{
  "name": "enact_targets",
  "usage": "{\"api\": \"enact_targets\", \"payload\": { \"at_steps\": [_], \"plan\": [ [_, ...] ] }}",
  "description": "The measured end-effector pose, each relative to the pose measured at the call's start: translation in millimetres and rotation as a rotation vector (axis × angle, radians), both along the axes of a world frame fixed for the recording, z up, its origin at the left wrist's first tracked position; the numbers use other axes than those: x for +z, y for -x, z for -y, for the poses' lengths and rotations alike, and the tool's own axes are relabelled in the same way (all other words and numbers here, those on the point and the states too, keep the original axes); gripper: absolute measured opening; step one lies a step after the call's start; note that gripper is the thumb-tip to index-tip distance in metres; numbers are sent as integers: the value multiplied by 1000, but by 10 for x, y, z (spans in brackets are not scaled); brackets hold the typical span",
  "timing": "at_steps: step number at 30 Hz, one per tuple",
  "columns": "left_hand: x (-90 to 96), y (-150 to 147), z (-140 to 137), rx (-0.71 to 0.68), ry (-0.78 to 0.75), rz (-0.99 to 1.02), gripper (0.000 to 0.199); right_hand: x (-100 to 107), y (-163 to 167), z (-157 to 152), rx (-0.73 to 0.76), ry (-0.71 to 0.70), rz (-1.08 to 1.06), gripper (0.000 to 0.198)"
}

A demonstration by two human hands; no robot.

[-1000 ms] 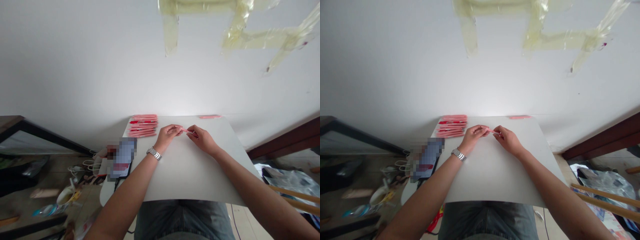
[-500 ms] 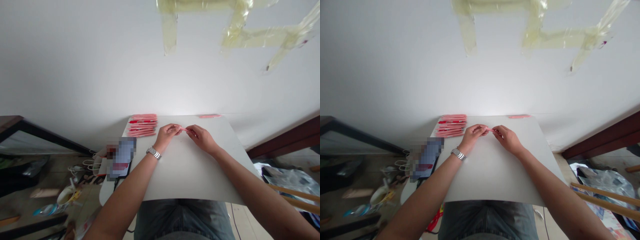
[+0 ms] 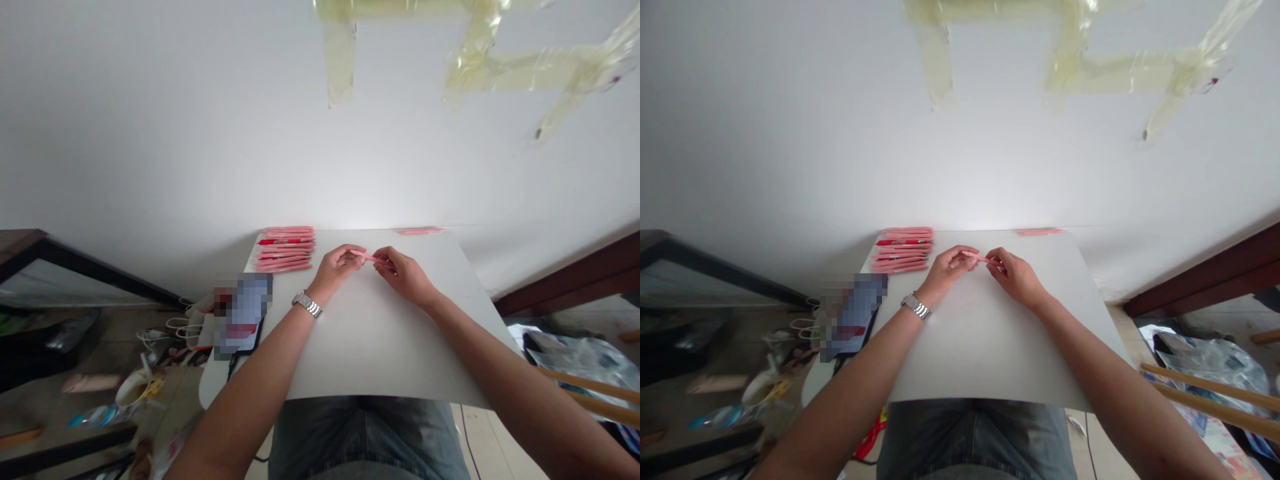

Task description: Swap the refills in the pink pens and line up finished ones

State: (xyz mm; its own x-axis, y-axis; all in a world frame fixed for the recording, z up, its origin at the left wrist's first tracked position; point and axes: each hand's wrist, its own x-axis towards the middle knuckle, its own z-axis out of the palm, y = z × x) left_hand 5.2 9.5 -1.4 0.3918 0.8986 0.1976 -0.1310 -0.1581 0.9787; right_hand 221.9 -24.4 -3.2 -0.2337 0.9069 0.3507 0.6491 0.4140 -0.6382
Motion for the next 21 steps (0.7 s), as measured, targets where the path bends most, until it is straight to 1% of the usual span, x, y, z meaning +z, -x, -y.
{"api": "enact_targets", "payload": {
  "at_steps": [6, 10, 15, 21],
  "plan": [
    [7, -11, 8, 7, -4, 6, 33, 16, 6, 8, 40, -31, -3, 28],
    [4, -22, 11, 18, -7, 17, 33, 27, 6, -10, 77, -98, 11, 35],
    [-15, -26, 3, 43, -2, 10, 34, 28, 14, -13, 36, -133, 44, 29],
    [-11, -34, 4, 49, 14, 16, 35, 7, 13, 0, 4, -91, 25, 17]
  ]
}}
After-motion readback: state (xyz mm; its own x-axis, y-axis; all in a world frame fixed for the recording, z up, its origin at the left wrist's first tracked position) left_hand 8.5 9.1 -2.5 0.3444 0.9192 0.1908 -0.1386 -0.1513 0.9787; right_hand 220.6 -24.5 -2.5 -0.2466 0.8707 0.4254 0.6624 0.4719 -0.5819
